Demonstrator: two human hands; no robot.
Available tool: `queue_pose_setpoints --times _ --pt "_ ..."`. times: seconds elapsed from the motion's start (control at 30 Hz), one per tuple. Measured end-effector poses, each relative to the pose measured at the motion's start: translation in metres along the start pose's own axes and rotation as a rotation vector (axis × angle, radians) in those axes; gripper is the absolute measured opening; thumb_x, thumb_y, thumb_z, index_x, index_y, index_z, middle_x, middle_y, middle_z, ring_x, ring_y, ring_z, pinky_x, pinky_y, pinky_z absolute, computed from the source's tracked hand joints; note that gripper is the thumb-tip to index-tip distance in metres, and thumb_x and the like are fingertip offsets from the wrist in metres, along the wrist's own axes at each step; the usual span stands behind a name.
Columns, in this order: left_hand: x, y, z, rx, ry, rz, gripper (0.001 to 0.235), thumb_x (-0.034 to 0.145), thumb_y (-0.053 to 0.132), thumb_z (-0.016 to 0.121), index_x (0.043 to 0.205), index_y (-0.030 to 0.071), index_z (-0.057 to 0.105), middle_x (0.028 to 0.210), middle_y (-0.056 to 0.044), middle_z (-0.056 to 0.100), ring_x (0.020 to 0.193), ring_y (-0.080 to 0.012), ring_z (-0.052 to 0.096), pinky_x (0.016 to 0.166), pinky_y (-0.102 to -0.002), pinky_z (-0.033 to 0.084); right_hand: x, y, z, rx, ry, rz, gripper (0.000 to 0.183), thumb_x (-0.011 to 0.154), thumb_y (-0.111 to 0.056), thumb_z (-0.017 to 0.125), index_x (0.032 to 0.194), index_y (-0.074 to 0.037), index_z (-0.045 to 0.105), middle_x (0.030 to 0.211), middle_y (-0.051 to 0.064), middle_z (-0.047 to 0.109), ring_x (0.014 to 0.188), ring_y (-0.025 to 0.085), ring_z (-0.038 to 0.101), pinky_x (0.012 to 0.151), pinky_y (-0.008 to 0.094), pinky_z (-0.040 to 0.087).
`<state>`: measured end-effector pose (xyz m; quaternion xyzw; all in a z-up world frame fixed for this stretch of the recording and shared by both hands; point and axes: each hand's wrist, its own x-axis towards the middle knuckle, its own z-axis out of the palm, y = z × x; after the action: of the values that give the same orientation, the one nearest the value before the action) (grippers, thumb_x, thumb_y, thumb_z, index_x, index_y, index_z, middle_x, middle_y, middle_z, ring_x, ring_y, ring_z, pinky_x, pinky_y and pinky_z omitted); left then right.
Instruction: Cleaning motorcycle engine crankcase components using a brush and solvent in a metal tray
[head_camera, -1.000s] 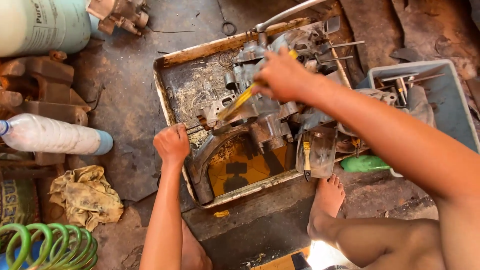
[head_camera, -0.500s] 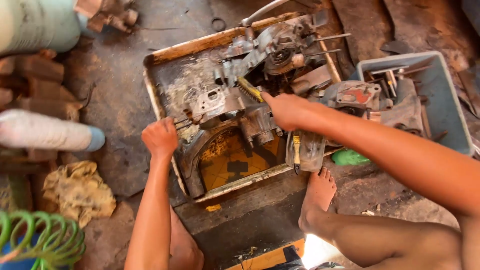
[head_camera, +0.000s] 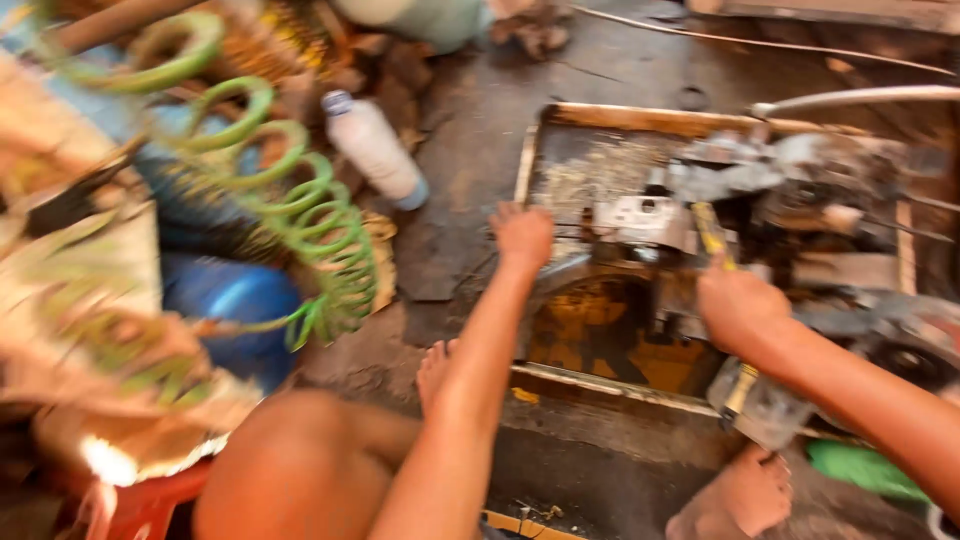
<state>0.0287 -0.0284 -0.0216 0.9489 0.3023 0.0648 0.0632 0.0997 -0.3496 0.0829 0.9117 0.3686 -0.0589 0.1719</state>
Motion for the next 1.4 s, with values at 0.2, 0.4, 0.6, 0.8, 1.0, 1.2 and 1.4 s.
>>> queue_pose_setpoints --times 0.2,0.4,0.6,0.8,1.0,1.2,1.4 --pt "0.000 0.015 -0.002 -0.100 -0.063 -0.127 0.040 0.102 0.033 0.041 0.112 0.005 0.068 0.120 -0.027 0.058 0.105 -0.0400 0.048 0.089 -0.054 0.039 0.013 0.030 -0.030 -0.042 -0.109 -0.053 0.073 0.093 -0.019 0.046 0.162 0.001 0.028 0.092 0.019 0.079 0.072 0.033 0.077 0.064 0.043 0.060" --pt "0.006 0.004 -0.027 -0.262 -0.351 -0.150 0.051 0.103 0.043 0.035 0.128 0.014 0.069 0.137 -0.028 0.053 0.134 -0.0492 0.041 0.103 -0.059 0.040 0.007 0.009 -0.021 0.082 -0.078 -0.024 0.039 0.086 -0.009 0.062 0.121 0.002 0.073 0.083 0.020 0.077 0.075 0.034 0.080 0.060 0.046 0.063" --pt "0.007 -0.003 -0.019 -0.048 -0.249 -0.055 0.061 0.103 0.040 0.027 0.100 0.007 0.078 0.106 -0.019 0.075 0.124 -0.0397 0.055 0.105 -0.058 0.036 0.009 0.002 -0.048 0.090 0.006 -0.039 0.052 0.091 -0.007 0.062 0.141 0.005 0.058 0.082 0.024 0.073 0.070 0.034 0.078 0.056 0.047 0.062" --pt "0.000 -0.020 -0.005 -0.117 -0.107 0.177 0.052 0.102 0.033 0.038 0.092 0.002 0.078 0.084 -0.022 0.073 0.102 -0.0417 0.065 0.089 -0.056 0.048 0.012 0.006 -0.062 0.163 -0.049 -0.029 0.054 0.087 -0.001 0.064 0.140 0.012 0.055 0.081 0.030 0.073 0.067 0.036 0.077 0.053 0.048 0.063" --pt "-0.009 -0.015 -0.041 -0.270 0.048 0.150 0.054 0.099 0.038 0.048 0.069 0.001 0.073 0.062 -0.026 0.064 0.065 -0.0453 0.070 0.062 -0.055 0.058 -0.013 -0.016 -0.069 0.123 -0.128 -0.024 0.064 0.086 -0.002 0.062 0.146 0.012 0.045 0.084 0.026 0.074 0.072 0.035 0.078 0.057 0.049 0.063" --pt "-0.014 -0.017 -0.043 -0.324 0.102 0.147 0.049 0.096 0.034 0.052 0.065 0.001 0.072 0.060 -0.025 0.062 0.061 -0.0467 0.068 0.059 -0.056 0.055 0.009 0.005 -0.061 0.141 -0.062 0.000 0.061 0.089 -0.004 0.063 0.148 0.006 0.050 0.084 0.026 0.073 0.072 0.035 0.078 0.058 0.046 0.064" --pt "-0.017 -0.015 -0.033 -0.306 0.181 0.107 0.040 0.091 0.030 0.058 0.065 0.001 0.070 0.061 -0.022 0.061 0.062 -0.0442 0.067 0.058 -0.053 0.054 0.011 0.008 -0.159 0.328 -0.175 -0.094 0.050 0.097 -0.011 0.054 0.145 0.002 0.048 0.092 0.033 0.073 0.076 0.044 0.077 0.060 0.055 0.064"
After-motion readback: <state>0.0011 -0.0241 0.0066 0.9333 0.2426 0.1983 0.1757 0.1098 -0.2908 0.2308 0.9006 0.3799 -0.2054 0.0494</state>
